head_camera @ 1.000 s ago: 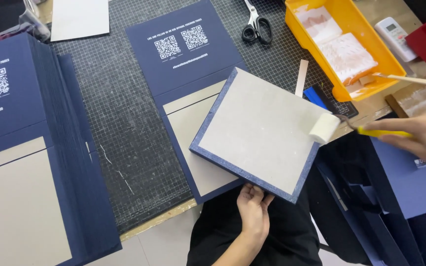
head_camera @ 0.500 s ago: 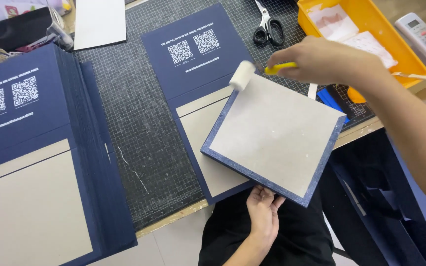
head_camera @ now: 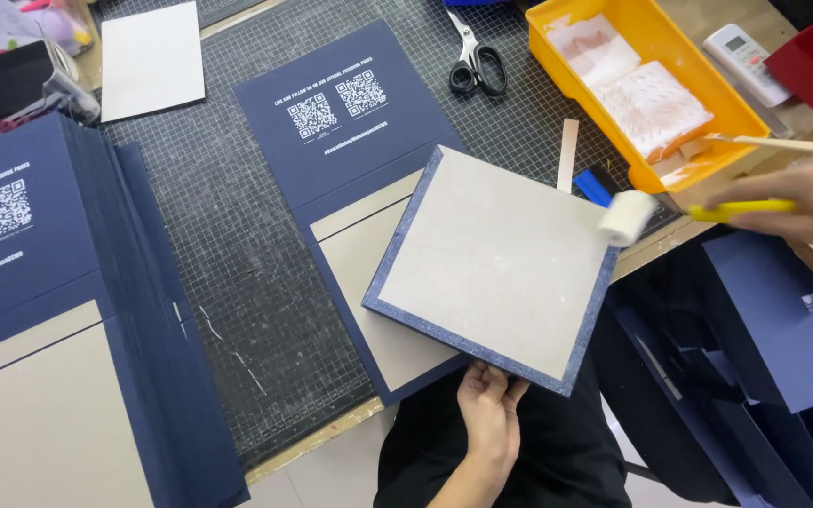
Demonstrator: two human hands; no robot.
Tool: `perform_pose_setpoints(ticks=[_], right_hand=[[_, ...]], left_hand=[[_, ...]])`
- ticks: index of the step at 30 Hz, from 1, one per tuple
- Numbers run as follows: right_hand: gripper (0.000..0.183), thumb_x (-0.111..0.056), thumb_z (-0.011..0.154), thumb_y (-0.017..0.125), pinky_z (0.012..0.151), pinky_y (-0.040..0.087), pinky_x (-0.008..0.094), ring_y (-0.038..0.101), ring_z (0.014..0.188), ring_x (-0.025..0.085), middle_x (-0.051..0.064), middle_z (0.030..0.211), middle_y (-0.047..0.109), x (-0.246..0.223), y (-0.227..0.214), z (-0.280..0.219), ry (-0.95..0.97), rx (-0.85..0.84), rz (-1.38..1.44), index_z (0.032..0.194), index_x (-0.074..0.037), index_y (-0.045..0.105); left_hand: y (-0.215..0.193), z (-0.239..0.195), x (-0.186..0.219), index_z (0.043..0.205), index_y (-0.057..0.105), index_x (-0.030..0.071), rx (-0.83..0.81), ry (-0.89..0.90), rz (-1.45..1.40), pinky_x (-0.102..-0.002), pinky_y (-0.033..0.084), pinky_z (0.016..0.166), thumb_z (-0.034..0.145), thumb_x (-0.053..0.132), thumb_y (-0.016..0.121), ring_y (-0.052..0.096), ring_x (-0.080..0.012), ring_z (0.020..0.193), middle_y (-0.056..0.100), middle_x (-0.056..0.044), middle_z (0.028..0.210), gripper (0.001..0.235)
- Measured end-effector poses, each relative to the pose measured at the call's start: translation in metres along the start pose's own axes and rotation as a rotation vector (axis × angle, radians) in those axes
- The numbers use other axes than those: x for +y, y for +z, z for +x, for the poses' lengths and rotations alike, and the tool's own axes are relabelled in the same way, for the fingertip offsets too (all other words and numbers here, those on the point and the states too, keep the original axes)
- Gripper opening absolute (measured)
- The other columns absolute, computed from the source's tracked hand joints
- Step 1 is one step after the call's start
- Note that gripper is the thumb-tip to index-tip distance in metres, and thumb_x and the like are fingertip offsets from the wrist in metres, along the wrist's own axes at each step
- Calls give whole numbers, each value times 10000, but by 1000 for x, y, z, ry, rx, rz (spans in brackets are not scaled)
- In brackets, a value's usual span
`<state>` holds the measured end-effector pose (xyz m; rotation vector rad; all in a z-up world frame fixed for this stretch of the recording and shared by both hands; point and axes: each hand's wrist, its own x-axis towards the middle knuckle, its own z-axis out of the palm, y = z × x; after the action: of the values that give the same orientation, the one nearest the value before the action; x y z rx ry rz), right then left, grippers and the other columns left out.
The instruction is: Applying glue to cardboard box components using a roller and brush.
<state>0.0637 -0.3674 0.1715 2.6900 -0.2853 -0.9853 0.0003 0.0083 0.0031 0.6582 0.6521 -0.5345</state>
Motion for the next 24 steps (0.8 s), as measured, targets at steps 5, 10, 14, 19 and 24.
perform_pose_setpoints(ticks=[5,10,14,19,24], right_hand=[[492,-495,901,531,1110,526,279,697,1200,83,-78,1339,682,-78,-96,10,-111,42,234,1379,-382,560],[376,-365,988,501,978,508,380,670,1086,226,-13,1288,682,-143,-171,42,-365,200,341,1313,-222,622],[316,-314,1022,503,753,459,412,603,879,275,80,1083,715,-167,-179,52,-362,295,321,1302,-270,642],[466,-493,955,463,997,533,389,708,1071,224,-5,1259,702,-119,-136,18,-262,133,361,1348,-272,582],[403,-426,892,619,912,494,268,635,961,116,-94,1182,754,-3,-57,-12,-22,8,454,1283,-414,715]], left_hand=[[-8,3,-6,977,583,-34,3,-11,-40,-571,598,970,867,-144,527,643,-241,943,610,-117,938,165],[-11,9,-10,839,536,16,-3,13,-58,-560,602,964,848,-170,534,647,-227,875,569,-85,797,186],[-5,6,-8,914,578,-17,5,13,-72,-606,572,1013,889,-134,565,691,-275,967,624,-114,857,121],[-8,11,-13,1079,580,-79,49,-11,-95,-608,567,1003,864,-203,495,694,-303,960,606,-127,796,262],[-12,10,-12,1080,573,-124,-1,-4,-100,-571,568,921,844,-180,480,629,-335,958,635,-235,956,259]])
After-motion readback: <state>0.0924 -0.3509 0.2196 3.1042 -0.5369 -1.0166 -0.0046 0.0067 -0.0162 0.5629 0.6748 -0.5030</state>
